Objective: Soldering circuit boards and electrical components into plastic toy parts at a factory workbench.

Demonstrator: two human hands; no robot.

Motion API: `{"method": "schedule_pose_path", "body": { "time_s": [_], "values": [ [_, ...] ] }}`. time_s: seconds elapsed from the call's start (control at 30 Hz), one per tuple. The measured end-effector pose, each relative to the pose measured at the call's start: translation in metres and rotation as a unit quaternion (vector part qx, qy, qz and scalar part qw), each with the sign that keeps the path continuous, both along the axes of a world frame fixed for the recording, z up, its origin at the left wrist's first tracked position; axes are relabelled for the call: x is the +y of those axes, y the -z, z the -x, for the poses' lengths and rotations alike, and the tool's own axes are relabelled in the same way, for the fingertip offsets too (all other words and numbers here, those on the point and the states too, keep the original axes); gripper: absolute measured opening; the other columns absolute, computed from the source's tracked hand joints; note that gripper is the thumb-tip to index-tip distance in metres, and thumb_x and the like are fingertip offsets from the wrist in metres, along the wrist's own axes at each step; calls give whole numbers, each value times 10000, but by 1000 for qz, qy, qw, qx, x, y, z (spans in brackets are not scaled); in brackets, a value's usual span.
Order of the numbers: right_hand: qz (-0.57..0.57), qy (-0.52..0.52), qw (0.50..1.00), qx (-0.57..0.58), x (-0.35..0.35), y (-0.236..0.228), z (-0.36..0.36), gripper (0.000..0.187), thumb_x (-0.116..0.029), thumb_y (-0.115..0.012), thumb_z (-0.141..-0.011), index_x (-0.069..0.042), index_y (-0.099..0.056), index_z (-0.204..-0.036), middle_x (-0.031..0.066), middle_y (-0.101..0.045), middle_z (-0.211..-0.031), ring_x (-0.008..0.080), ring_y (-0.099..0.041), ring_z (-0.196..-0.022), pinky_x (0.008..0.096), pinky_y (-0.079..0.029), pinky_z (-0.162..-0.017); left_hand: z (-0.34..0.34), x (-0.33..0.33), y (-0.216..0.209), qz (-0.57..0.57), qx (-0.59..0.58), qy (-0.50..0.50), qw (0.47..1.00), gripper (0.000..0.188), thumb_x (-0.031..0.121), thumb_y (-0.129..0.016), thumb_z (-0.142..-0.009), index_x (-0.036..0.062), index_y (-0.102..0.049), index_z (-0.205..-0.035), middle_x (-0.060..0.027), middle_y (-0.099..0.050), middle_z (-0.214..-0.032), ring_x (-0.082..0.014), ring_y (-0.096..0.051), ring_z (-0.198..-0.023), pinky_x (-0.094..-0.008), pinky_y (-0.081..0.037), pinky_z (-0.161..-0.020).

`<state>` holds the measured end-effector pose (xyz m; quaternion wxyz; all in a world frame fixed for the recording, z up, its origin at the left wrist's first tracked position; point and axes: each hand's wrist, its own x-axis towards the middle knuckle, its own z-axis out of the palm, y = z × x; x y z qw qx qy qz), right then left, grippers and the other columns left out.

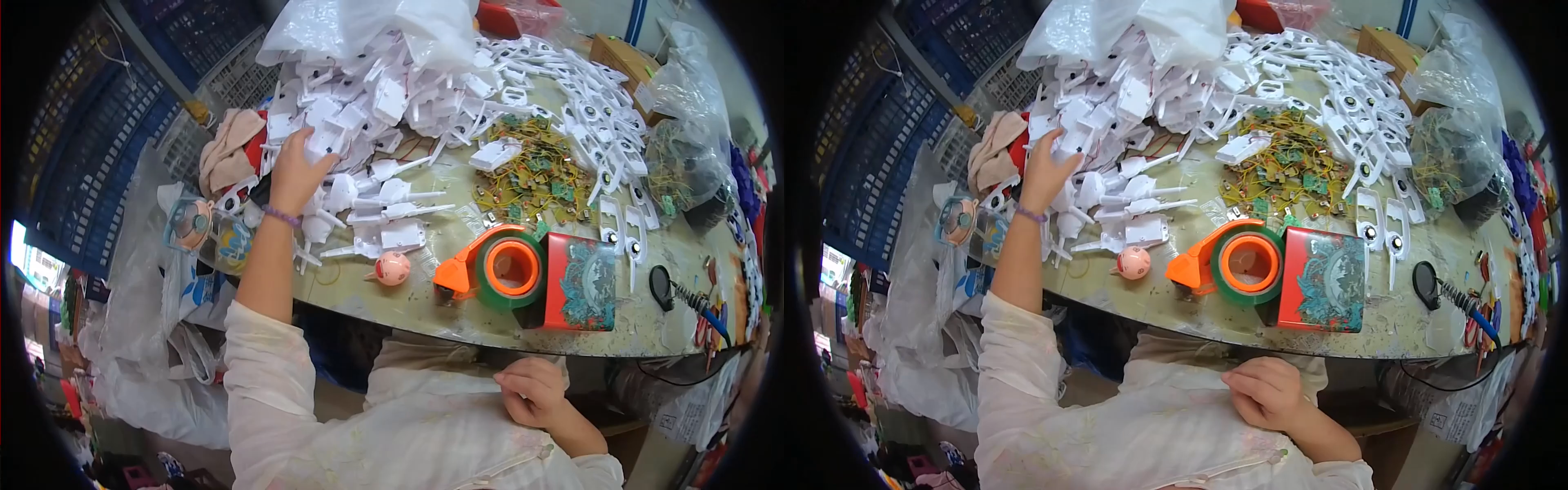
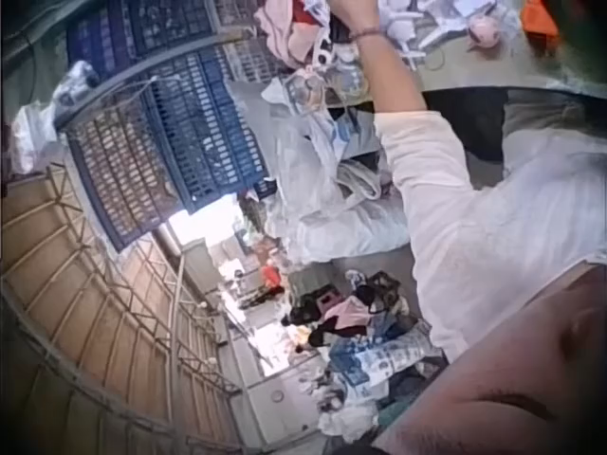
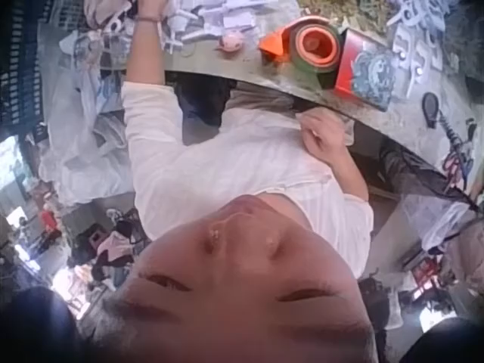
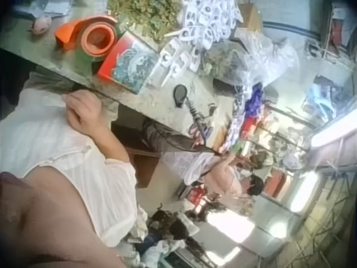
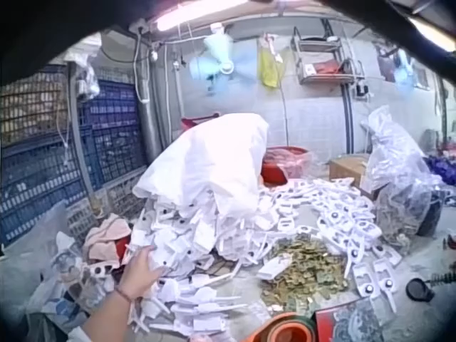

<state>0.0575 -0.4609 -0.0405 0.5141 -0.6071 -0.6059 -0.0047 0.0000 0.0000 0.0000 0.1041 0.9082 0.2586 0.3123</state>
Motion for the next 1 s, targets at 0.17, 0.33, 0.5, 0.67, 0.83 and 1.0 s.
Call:
{"method": "schedule_pose_path", "body": {
  "time_s": [0.17,0.33,0.5,0.67,0.83,1.0],
  "values": [
    [7,22,1000,15,-16,-1,2,286,22,-631,-613,-24,-651,-894,87,-636,-770,245,-613,-641,315,-494,-564,-12,0,8,-1,28,-54,998,729,290,-749,-654,2,-441,-1249,-233,-547,-1161,-386,-524,-1089,-410,-424,-927],
    [-5,38,999,1,-18,-8,-9,290,29,-633,-615,-24,-651,-900,95,-636,-817,247,-608,-647,320,-490,-556,2,-41,-40,354,-102,119,922,445,201,-641,-816,-1,-505,-1188,-100,-586,-1104,-173,-587,-922,-296,-486,-771],
    [-109,130,960,-221,14,-52,-31,337,-11,-673,-669,-54,-646,-1002,81,-632,-966,257,-611,-815,338,-509,-647,4,-147,-83,573,120,307,751,351,178,-561,-892,-16,-522,-1181,-54,-617,-956,-98,-587,-793,-237,-482,-712],
    [-16,98,945,-310,46,-81,-44,426,-134,-581,-751,-61,-566,-1171,97,-582,-1143,277,-568,-993,381,-475,-798,-18,-188,-81,520,389,379,659,360,303,-552,-919,21,-573,-1141,-7,-596,-909,-64,-547,-781,-237,-477,-678],
    [23,70,974,-213,38,-59,-45,416,-99,-585,-716,-17,-566,-1123,100,-600,-980,236,-596,-812,341,-479,-645,-44,-170,-70,566,428,457,537,742,617,-393,-865,8,-451,-1284,-107,-586,-1139,-173,-587,-987,-361,-529,-741],
    [-16,188,977,-102,42,-53,-56,370,-42,-628,-672,-16,-588,-1039,114,-582,-812,273,-593,-701,359,-483,-590,-38,-152,-35,818,196,391,373,1162,914,-233,-599,41,-354,-1356,-225,-529,-1224,-353,-543,-1122,-429,-544,-766]
  ]
}}
